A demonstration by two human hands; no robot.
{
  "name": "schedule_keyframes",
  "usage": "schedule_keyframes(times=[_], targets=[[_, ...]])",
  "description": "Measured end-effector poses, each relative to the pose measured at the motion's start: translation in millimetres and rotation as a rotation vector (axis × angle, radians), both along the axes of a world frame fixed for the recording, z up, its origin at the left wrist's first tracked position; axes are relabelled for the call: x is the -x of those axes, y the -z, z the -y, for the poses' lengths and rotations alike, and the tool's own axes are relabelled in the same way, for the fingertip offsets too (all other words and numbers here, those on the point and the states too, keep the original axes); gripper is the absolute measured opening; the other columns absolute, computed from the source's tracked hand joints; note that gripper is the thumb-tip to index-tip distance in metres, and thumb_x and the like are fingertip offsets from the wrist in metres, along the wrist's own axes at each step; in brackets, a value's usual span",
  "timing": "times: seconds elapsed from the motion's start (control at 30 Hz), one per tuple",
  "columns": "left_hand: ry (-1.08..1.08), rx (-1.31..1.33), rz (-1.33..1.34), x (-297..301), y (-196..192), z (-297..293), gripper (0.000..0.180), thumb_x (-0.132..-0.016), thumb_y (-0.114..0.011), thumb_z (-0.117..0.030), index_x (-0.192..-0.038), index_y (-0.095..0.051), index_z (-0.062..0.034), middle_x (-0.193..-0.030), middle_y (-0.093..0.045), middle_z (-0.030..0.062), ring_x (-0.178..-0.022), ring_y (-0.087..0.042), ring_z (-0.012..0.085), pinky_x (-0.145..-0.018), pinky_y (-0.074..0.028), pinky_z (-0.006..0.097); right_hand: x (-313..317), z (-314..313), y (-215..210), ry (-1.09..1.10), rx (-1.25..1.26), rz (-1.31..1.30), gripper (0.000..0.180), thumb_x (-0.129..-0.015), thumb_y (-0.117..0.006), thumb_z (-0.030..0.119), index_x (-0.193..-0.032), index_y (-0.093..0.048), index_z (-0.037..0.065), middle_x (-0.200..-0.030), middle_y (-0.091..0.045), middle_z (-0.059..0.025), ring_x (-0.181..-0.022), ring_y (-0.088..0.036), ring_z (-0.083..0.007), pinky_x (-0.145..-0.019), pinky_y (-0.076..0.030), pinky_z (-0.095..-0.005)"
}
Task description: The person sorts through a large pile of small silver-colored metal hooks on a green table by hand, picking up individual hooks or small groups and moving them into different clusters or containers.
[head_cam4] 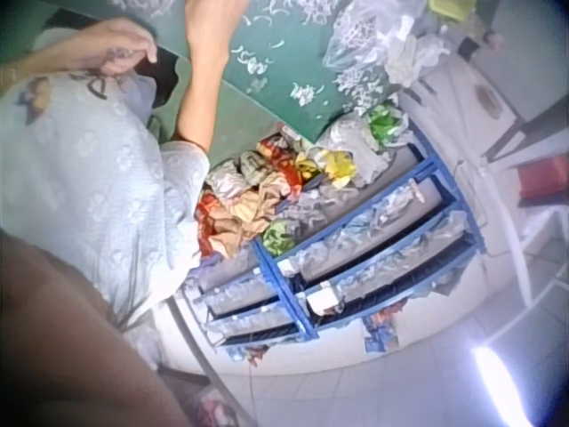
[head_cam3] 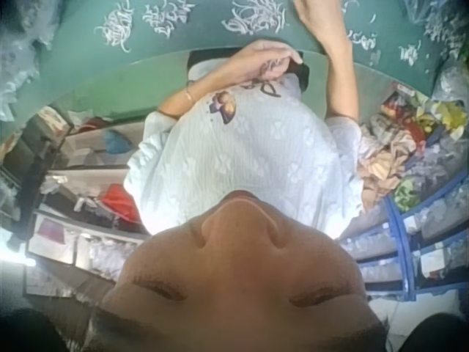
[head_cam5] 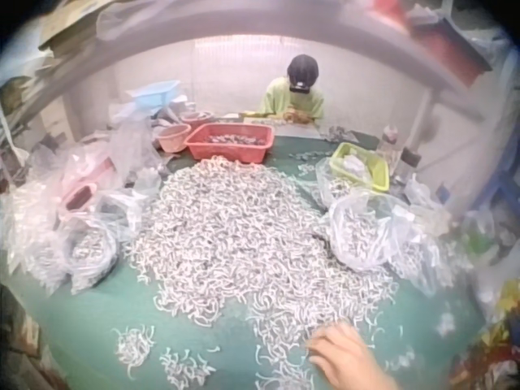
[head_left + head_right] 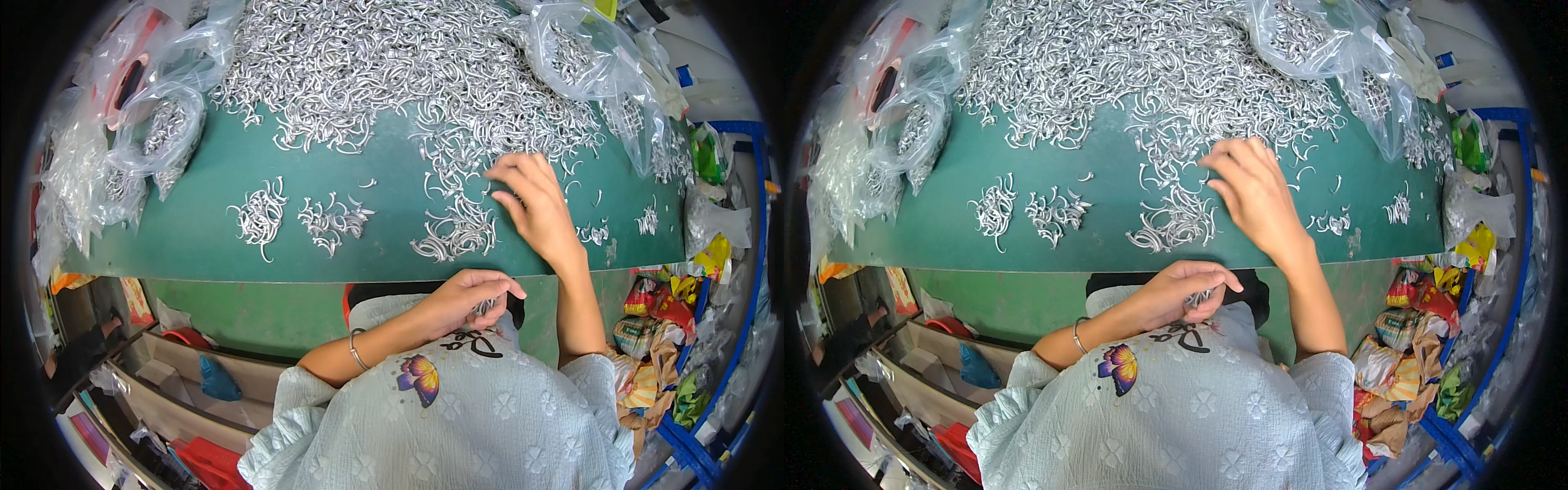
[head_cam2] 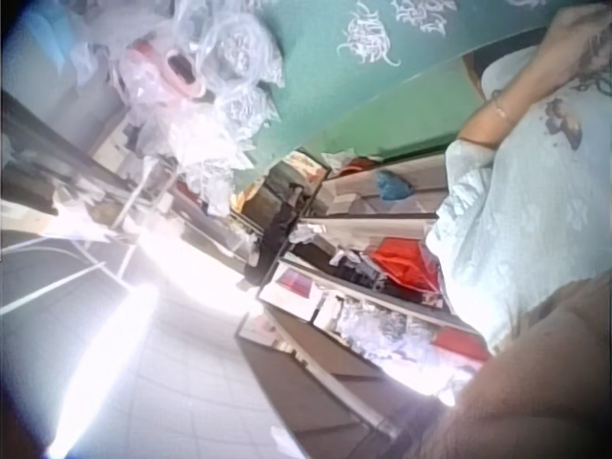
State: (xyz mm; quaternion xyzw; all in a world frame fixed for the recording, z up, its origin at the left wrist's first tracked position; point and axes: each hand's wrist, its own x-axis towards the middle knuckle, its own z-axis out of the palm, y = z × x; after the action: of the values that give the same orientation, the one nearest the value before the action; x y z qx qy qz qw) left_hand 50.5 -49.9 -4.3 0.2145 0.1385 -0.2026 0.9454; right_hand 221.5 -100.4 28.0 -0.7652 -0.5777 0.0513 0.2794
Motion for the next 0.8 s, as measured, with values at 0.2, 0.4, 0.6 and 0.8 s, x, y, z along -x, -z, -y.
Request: schedule_keyframes(times=[0.2,0.4,0.6,0.8], targets=[[0.012,-0.002,0.013,-1,-2,0,0.026,-0.097,-0.038,-0.016,-0.104,-0.056,0.0016,-0.057,-0.041,0.0008,-0.047,-0.034,0.0072,-0.043,-0.027,0.021,-2,1,5,0.012,-0.097,-0.042,0.013,-0.073,-0.065,0.002,-0.083,-0.057,0.004,-0.090,-0.055,-0.0079,-0.086,-0.050,-0.0270,-0.077,-0.040,-0.0363],[0.011,0.015,0.018,-3,-3,1,0.026,-0.097,-0.038,-0.016,-0.104,-0.056,0.0019,-0.057,-0.041,0.0010,-0.047,-0.034,0.0074,-0.043,-0.027,0.022,-3,-20,18,-0.054,-0.134,0.097,0.013,-0.073,-0.064,0.003,-0.084,-0.057,0.003,-0.088,-0.057,-0.0074,-0.086,-0.052,-0.0258,-0.074,-0.041,-0.0357],[0.007,-0.005,-0.011,1,-1,-2,0.026,-0.097,-0.038,-0.016,-0.104,-0.056,0.0017,-0.058,-0.041,0.0010,-0.047,-0.034,0.0073,-0.043,-0.027,0.021,-21,-7,13,0.135,-0.013,0.274,0.019,-0.073,-0.065,0.007,-0.092,-0.059,0.006,-0.095,-0.056,-0.0068,-0.088,-0.050,-0.0264,-0.074,-0.039,-0.0367],[0.021,0.002,0.053,-1,0,1,0.026,-0.097,-0.038,-0.016,-0.105,-0.056,0.0018,-0.058,-0.042,0.0009,-0.047,-0.034,0.0069,-0.043,-0.028,0.021,7,-39,11,-0.265,-0.023,0.099,0.030,-0.075,-0.066,0.012,-0.104,-0.061,0.010,-0.116,-0.052,-0.0060,-0.108,-0.047,-0.0284,-0.090,-0.035,-0.0422]])
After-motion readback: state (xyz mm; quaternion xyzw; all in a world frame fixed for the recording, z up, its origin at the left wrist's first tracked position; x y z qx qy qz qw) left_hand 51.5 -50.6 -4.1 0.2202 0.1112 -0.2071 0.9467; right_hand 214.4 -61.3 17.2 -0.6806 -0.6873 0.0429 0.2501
